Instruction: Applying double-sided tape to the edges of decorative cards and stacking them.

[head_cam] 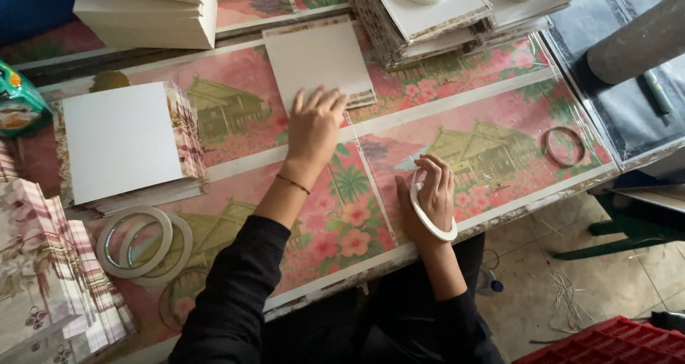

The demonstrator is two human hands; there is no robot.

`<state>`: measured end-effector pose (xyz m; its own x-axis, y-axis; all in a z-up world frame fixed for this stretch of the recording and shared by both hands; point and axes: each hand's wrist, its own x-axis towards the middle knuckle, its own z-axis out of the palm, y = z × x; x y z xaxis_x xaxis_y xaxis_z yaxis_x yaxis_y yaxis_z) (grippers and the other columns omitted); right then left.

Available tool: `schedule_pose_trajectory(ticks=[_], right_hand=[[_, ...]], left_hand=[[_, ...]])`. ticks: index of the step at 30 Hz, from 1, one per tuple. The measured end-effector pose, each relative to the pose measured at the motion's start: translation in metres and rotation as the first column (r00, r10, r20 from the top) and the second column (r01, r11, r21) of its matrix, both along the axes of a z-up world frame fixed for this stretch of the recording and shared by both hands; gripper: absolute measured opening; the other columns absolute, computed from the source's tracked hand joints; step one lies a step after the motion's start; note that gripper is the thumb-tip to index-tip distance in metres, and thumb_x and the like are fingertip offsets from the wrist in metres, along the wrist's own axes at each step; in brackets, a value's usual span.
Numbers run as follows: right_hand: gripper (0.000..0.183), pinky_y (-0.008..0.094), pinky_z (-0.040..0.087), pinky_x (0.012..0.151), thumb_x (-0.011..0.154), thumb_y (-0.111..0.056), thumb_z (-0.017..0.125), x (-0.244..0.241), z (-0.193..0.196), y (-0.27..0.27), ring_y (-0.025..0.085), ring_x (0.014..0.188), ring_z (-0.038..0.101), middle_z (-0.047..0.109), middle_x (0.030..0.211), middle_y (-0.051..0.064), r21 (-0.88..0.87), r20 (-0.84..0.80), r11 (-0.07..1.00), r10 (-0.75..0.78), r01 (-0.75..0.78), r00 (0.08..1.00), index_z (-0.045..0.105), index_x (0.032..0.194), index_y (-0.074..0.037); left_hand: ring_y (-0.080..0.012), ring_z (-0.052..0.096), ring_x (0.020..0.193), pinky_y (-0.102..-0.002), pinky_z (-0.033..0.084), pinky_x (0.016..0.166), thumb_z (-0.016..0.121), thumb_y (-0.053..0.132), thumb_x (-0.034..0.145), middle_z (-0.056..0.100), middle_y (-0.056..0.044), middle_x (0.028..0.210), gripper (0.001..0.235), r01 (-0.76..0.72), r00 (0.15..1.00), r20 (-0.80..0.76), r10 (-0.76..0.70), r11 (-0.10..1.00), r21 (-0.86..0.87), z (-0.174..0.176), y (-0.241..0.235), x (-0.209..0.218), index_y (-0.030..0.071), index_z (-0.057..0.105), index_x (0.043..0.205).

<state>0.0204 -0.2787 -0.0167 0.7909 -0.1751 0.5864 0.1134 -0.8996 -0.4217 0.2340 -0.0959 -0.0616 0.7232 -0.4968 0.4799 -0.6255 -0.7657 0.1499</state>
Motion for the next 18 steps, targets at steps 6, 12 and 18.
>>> schedule_pose_trajectory(ticks=[6, 12, 18], right_hand=[[0.047, 0.06, 0.051, 0.098, 0.102, -0.037, 0.079, -0.001, 0.002, -0.002, 0.044, 0.117, 0.065, 0.061, 0.131, 0.016, -0.001, -0.015, 1.0, 0.023, -0.023, 1.0, 0.056, 0.131, -0.008], [0.045, 0.057, 0.052, 0.101, 0.099, -0.031, 0.083, -0.001, -0.001, -0.005, 0.041, 0.118, 0.065, 0.06, 0.131, 0.015, -0.036, -0.019, 0.999, 0.024, -0.024, 1.0, 0.06, 0.131, -0.011], [0.046, 0.059, 0.052, 0.102, 0.099, -0.035, 0.083, -0.003, -0.003, -0.004, 0.041, 0.12, 0.064, 0.061, 0.131, 0.013, -0.054, -0.043, 0.998, 0.008, -0.01, 0.999, 0.061, 0.132, -0.012]], left_hand=[[-0.0385, 0.055, 0.148, -0.073, 0.029, 0.121, 0.094, 0.026, 0.08, 0.062, -0.015, 0.158, 0.077, 0.027, 0.996, -0.087, -0.021, 0.997, 0.067, 0.089, 0.057, -0.065, 0.016, 0.067, 0.152], [-0.0586, 0.045, 0.147, -0.072, 0.025, 0.119, 0.092, 0.039, 0.086, 0.054, -0.039, 0.161, 0.092, -0.59, 0.791, -0.115, 0.6, 0.799, 0.111, 0.113, 0.182, -0.111, 0.0, 0.057, 0.162], [-0.0591, 0.035, 0.161, -0.085, -0.006, 0.116, 0.084, 0.061, 0.09, 0.061, -0.032, 0.162, 0.107, -0.538, 0.794, -0.209, 0.57, 0.82, 0.194, 0.081, 0.189, -0.159, -0.007, 0.053, 0.165]])
